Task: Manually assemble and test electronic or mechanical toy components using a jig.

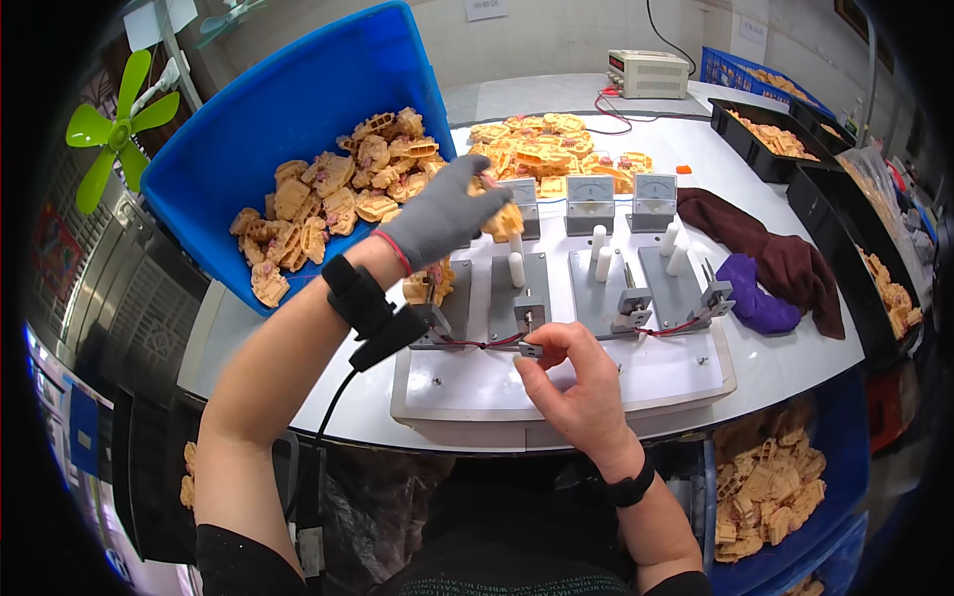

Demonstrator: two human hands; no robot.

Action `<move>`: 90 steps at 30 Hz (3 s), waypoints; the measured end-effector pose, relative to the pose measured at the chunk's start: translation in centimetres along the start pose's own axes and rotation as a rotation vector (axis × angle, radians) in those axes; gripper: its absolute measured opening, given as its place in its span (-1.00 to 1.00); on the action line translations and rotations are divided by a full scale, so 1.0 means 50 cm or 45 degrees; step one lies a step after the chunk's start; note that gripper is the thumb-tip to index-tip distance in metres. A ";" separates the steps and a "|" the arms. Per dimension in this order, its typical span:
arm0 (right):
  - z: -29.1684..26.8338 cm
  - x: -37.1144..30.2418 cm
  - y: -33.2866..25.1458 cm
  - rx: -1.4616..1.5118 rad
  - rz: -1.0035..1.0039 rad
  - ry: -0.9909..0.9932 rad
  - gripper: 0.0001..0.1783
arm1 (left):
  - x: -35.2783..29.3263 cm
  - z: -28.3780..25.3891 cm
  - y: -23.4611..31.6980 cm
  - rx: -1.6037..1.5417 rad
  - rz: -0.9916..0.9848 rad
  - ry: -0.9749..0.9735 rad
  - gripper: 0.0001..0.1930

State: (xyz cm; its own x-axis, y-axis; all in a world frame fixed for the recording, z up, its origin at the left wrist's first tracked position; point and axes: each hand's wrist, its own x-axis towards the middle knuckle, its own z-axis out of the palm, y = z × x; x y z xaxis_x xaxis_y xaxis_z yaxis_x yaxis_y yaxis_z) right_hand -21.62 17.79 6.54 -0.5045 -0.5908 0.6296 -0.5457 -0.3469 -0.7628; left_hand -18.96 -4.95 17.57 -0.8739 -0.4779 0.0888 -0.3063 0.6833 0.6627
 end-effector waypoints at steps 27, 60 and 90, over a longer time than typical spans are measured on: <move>0.006 -0.014 0.015 -0.015 0.094 -0.040 -0.66 | -0.112 0.014 0.017 0.451 0.484 -0.393 -0.56; 0.013 -0.048 0.018 -0.495 -0.009 0.126 -0.56 | 0.000 -0.065 -0.407 0.542 -0.010 -0.045 -0.35; -0.095 -0.041 0.031 -0.138 0.070 0.477 -0.59 | -0.252 -0.109 -0.049 -0.947 -0.161 0.026 -0.21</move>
State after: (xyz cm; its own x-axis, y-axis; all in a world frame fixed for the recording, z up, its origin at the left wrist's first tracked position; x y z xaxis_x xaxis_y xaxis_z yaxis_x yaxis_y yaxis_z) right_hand -24.61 21.94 4.78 -0.7332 -0.2927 0.6138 -0.5686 -0.2313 -0.7895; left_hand -5.13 -3.60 18.85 -0.8394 -0.5433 -0.0122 -0.0619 0.0732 0.9954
